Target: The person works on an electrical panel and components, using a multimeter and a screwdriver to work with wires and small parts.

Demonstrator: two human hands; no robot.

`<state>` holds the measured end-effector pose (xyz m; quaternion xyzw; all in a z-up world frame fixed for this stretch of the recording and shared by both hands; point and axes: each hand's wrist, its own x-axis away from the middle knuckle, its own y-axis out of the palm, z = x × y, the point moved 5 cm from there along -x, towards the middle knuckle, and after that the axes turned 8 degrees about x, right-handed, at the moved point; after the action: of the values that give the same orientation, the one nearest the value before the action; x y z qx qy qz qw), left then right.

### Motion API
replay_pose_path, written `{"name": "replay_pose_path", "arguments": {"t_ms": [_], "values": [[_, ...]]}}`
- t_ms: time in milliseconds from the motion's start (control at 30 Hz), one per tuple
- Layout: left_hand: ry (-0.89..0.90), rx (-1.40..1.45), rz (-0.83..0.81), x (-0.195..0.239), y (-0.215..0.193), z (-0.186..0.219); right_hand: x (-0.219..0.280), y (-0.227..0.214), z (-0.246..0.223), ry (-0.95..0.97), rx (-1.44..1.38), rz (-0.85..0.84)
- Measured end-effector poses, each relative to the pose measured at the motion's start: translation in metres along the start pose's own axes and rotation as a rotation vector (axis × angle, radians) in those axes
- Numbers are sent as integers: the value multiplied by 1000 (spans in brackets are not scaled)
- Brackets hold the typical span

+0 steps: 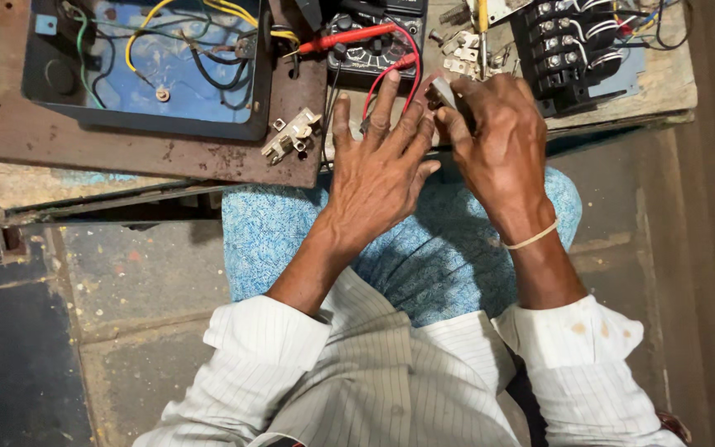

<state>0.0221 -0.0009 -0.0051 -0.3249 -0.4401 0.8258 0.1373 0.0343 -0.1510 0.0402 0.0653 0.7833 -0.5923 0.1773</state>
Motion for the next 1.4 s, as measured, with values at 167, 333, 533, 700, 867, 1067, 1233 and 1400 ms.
{"name": "replay_pose_path", "arguments": {"t_ms": [167, 333, 533, 700, 867, 1067, 1233, 1400], "values": [[11, 49, 23, 3, -2, -6, 2, -9, -16, -105, 52, 75], [35, 60, 56, 4, -1, -12, 6, 0, -11, -48, 97, 6], [40, 47, 54, 4, 1, -12, -7, 12, -11, -110, 56, 64], [17, 67, 39, 2, 1, -18, 2, 1, -8, -133, 26, 76], [33, 45, 30, 6, 3, -13, -2, 16, 5, -152, 65, 148], [40, 69, 16, 2, 2, -12, 14, 2, 4, 140, -71, 58], [25, 73, 9, 2, 0, -9, -4, 10, 2, 23, 11, 50], [24, 77, 8, 1, -1, -10, -8, 15, -7, -40, 20, 84]]}}
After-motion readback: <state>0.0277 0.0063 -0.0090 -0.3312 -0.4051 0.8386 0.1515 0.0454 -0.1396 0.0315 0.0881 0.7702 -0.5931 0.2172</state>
